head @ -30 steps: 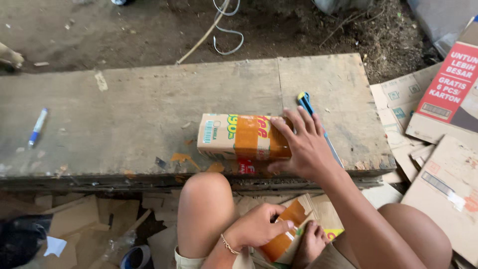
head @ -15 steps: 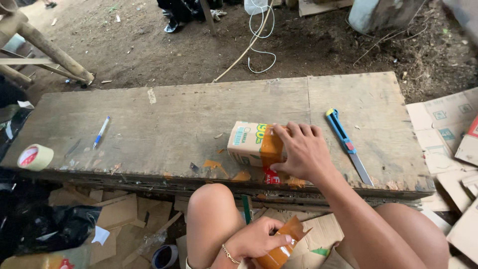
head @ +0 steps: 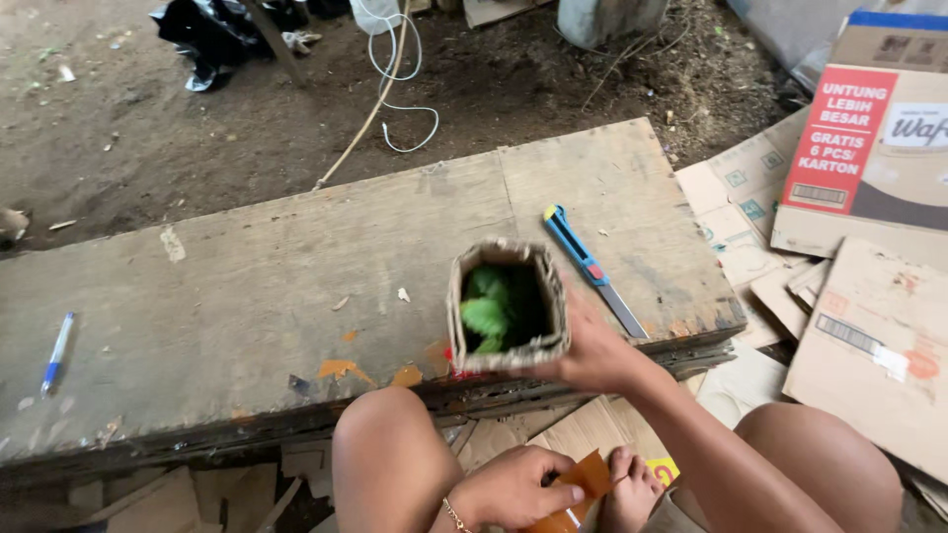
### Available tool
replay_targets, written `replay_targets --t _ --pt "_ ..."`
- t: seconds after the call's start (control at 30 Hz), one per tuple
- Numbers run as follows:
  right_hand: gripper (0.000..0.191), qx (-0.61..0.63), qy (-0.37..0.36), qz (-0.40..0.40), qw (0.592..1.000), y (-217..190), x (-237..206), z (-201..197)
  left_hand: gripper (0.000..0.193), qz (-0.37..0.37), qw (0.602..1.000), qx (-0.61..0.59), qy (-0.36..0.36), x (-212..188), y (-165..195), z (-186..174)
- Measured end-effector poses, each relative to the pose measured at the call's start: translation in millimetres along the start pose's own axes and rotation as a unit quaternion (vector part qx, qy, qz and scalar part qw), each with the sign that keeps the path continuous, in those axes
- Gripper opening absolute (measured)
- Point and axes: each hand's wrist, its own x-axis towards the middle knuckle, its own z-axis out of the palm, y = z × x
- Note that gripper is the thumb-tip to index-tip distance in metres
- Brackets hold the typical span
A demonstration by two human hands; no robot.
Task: The person assembles a small cardboard box by folding and taping the flaps, then cuts a piece of cardboard to create a lid. They use packing tape and a utility knife to secure the box and trim the lid to fit.
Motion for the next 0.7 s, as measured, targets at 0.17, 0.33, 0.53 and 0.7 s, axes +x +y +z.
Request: replay_targets --t 0.17,0.33,0.53,0.7 --pt "0.063 -0.053 -0.096 0.050 0.993 18 -25 7 0.035 0.040 0.996 0.075 -0.013 -9 -6 -3" --pt "0.098 0.019 -0.024 -0.041 0.999 -14 -11 -2 0.038 0.016 0.999 0.043 -0.011 -17 -9 -8" --pt "0.105 0.092 -0.033 -0.081 0.992 -64 3 -22 0.038 0.050 0.997 0.058 0.011 -22 -8 -8" --pt "0.102 0.147 -0.011 0.031 0.989 -67 3 -19 0.036 0.005 0.999 -0.044 0.028 -30 0 -10"
